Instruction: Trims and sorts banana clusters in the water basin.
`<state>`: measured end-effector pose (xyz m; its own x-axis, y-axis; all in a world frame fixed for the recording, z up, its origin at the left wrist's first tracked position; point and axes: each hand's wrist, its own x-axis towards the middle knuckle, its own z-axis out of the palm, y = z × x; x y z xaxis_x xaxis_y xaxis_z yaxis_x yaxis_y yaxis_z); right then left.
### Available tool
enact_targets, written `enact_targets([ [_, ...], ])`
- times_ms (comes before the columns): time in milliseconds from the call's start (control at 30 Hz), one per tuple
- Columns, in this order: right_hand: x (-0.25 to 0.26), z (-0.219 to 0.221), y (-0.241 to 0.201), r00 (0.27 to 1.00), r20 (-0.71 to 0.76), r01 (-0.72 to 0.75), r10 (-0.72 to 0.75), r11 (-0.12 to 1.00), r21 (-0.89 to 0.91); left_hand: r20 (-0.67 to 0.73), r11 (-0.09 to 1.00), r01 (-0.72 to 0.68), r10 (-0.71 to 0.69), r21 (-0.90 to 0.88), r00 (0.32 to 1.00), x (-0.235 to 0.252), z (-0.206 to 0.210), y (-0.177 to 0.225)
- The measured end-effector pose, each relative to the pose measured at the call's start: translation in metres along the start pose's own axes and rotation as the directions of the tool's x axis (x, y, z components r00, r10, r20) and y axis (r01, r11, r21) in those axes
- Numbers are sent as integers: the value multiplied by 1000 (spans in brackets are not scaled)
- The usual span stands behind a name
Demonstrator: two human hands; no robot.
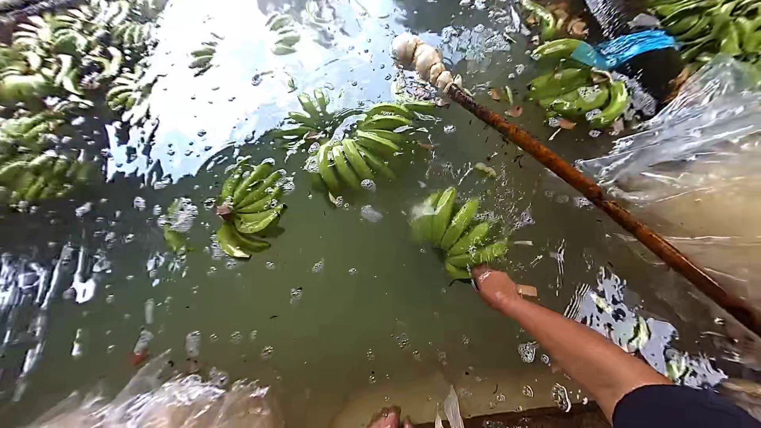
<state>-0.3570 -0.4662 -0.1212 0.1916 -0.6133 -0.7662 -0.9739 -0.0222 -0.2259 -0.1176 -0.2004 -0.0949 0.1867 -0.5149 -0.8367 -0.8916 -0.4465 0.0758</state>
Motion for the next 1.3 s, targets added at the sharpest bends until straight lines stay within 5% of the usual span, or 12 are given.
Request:
enact_targets([
  [167, -50, 35, 28, 992, -16, 128, -128, 990, 56, 75, 991, 65, -57, -119, 996, 14, -6, -3],
  [333, -90, 76, 68, 925, -371, 228, -78, 897, 379, -140, 855, -236, 192, -463, 971, 47, -37, 8],
  [433, -106, 83, 74, 923, -341, 29, 181, 847, 530, -332, 869, -426, 335, -254, 882, 57, -63, 38],
  [500, -112, 79, 75, 923, -222, -117, 313, 780, 614, -417, 800, -601, 546, 0, 727, 71, -69, 55],
  [567, -112, 77, 74, 913, -86, -209, 399, 638, 741, -357, 680, -716, 715, 155, 602, 84, -68, 69],
  [700, -101, 69, 57, 883, 95, -263, 459, 316, 911, -223, 589, -769, 807, 248, 546, 103, -54, 89],
  [833, -88, 47, 52, 883, 75, -214, 463, 255, 943, -74, 748, -656, 663, 107, 745, 96, -64, 94],
  [933, -83, 30, 59, 928, 1, -83, 373, 205, 975, -92, 801, -594, 588, -78, 804, 96, -78, 84],
  [1067, -86, -2, 56, 949, -127, 66, 289, 211, 975, -221, 679, -552, 515, -483, 828, 103, -92, 64],
  [1200, -78, 4, 71, 942, -79, 13, 326, 199, 980, -59, 502, -196, 275, -842, 960, 107, -102, 48],
  [1300, -72, 34, 88, 911, 64, -107, 408, 82, 991, 77, 395, -2, 185, -919, 980, 111, -95, 28],
])
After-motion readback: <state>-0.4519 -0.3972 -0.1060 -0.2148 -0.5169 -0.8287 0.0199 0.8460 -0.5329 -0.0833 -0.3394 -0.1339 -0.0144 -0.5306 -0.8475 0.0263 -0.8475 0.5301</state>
